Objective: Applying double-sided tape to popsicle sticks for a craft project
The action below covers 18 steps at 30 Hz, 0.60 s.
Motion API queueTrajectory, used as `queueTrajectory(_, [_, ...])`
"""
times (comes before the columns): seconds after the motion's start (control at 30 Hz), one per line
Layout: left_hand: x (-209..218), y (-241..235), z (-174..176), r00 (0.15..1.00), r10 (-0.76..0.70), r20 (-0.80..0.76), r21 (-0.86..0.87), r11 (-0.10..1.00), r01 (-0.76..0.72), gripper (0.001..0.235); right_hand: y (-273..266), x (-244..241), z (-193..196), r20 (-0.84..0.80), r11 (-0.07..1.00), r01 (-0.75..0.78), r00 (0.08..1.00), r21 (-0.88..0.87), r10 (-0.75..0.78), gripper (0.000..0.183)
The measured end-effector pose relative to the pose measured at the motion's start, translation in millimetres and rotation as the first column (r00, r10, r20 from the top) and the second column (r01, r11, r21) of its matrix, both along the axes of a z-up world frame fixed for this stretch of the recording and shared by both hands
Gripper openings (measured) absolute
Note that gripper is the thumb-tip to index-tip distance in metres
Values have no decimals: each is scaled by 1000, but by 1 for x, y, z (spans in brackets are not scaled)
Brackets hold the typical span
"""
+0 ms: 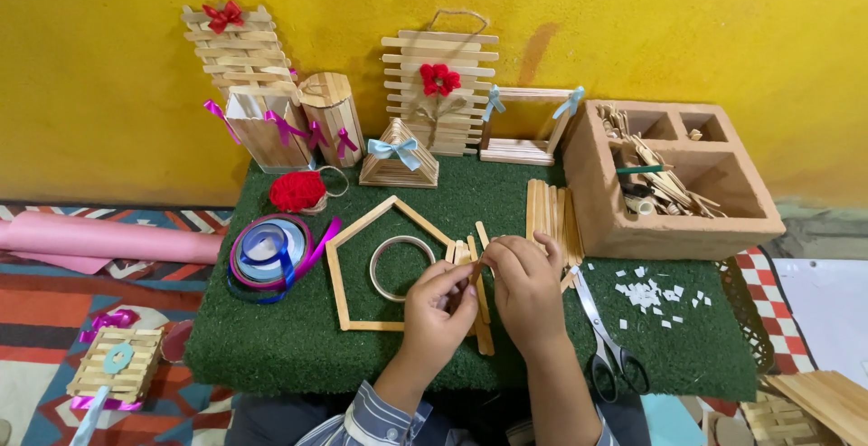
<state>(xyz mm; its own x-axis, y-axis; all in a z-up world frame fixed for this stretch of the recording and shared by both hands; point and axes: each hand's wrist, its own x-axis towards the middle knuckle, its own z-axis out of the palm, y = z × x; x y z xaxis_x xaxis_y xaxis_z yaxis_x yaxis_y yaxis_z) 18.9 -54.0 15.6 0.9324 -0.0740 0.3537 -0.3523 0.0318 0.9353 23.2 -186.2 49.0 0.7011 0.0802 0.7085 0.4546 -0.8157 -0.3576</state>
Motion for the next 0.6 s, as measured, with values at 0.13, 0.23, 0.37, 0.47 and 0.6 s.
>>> queueTrajectory(0.13, [0, 0, -1, 1000, -19, -2, -10, 1000, 19, 30, -1, 1, -2, 8, 1000, -4, 1000, -6, 4, 14])
queueTrajectory(0.23, [1, 1, -4, 1000, -16, 10, -6, 1000, 16, 29, -2, 1, -3, -7, 1000, -27, 1000, 14, 27, 13])
queueTrajectory(0.37, [1, 0, -7, 1000, -13, -1, -6, 1000, 13, 29, -1, 1, -1, 2, 1000, -22, 1000, 3, 22, 11])
queueTrajectory(0.47, [0, 0, -6, 1000, -17, 5, -12, 1000, 17, 28, -1, 1, -2, 2, 1000, -18, 1000, -5, 18, 12])
queueTrajectory(0.6, [0, 0, -6, 1000, -15, 21, -22, 1000, 15, 29, -2, -1, -4, 14, 1000, -8, 1000, -22, 8, 14])
